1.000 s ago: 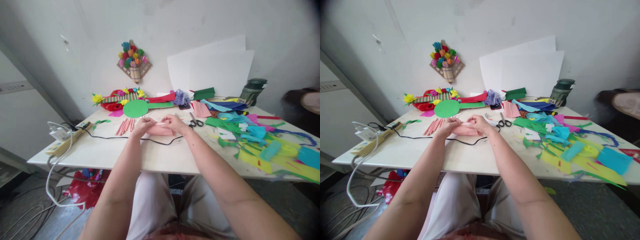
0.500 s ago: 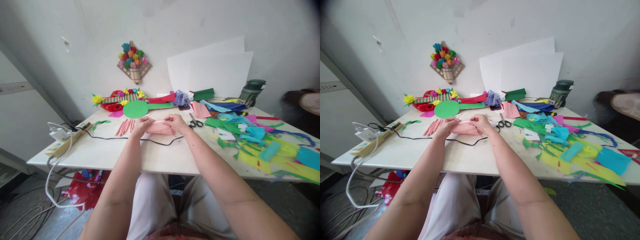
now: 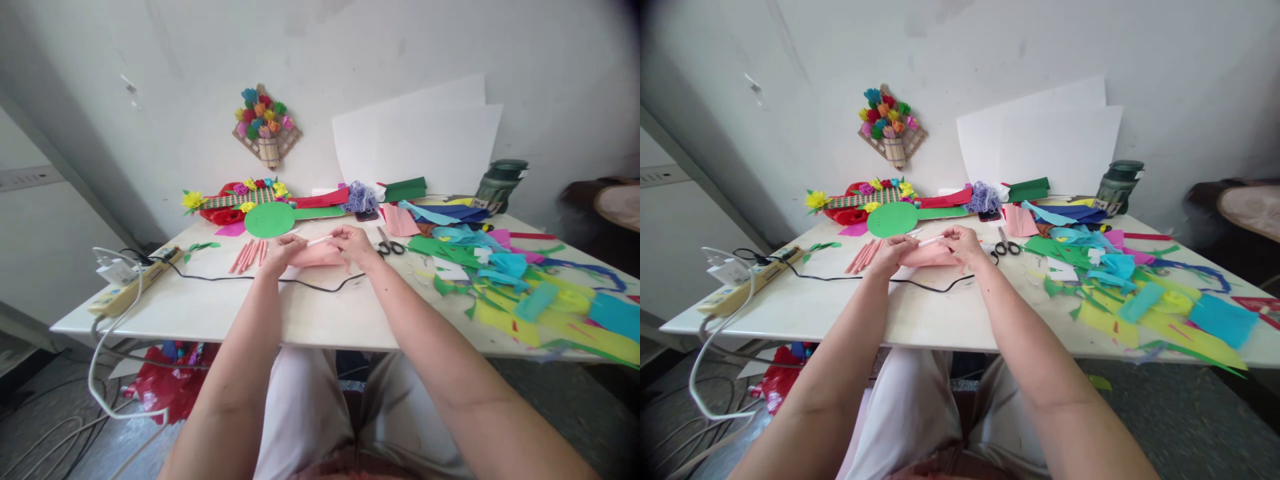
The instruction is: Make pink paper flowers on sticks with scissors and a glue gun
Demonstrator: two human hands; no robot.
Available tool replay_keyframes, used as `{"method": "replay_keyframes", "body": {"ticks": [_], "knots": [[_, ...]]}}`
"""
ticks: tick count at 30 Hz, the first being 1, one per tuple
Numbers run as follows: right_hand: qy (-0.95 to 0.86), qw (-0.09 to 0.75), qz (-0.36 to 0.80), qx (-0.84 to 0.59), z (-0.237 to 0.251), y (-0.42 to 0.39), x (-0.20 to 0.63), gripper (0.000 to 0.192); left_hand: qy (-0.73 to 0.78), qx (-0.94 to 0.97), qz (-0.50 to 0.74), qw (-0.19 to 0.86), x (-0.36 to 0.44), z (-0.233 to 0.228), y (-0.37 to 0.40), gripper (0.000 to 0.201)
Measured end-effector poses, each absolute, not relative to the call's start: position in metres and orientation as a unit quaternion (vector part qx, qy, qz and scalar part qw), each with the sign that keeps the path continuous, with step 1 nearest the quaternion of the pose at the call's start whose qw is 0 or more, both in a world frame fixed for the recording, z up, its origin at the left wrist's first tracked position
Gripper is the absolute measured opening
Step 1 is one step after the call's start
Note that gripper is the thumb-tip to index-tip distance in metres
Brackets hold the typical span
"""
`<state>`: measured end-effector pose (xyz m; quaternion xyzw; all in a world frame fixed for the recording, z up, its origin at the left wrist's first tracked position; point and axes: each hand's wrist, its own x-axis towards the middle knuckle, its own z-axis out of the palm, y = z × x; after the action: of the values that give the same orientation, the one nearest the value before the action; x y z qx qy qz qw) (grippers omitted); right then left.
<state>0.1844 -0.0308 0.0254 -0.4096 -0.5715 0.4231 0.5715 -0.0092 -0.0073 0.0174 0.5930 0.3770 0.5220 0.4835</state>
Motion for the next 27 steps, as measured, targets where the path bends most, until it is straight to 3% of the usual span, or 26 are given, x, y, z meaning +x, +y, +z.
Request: {"method": "replay_keyframes", "body": {"ticks": [5,12,22,27], "knots": [[-0.572,0.572,0.43,-0.402,0.0215,-0.0292,0.1854,0.029,0.373,0.59,0.523,0.488,-0.0089,0.0179,-0.0079,0.022],[-0.565,0.572,0.453,-0.384,0.0222,-0.0301,0.1848,0.044,0.361,0.585,0.525,0.502,-0.0083,0.0189,-0.0092,0.023],[-0.544,0.568,0.493,-0.373,0.0237,-0.0338,0.1826,0.044,0.369,0.593,0.518,0.493,-0.0085,0.0175,-0.0087,0.024],[-0.543,0.572,0.478,-0.386,0.0189,-0.0288,0.1815,0.033,0.361,0.58,0.519,0.513,-0.0062,0.0189,-0.0103,0.023]]}}
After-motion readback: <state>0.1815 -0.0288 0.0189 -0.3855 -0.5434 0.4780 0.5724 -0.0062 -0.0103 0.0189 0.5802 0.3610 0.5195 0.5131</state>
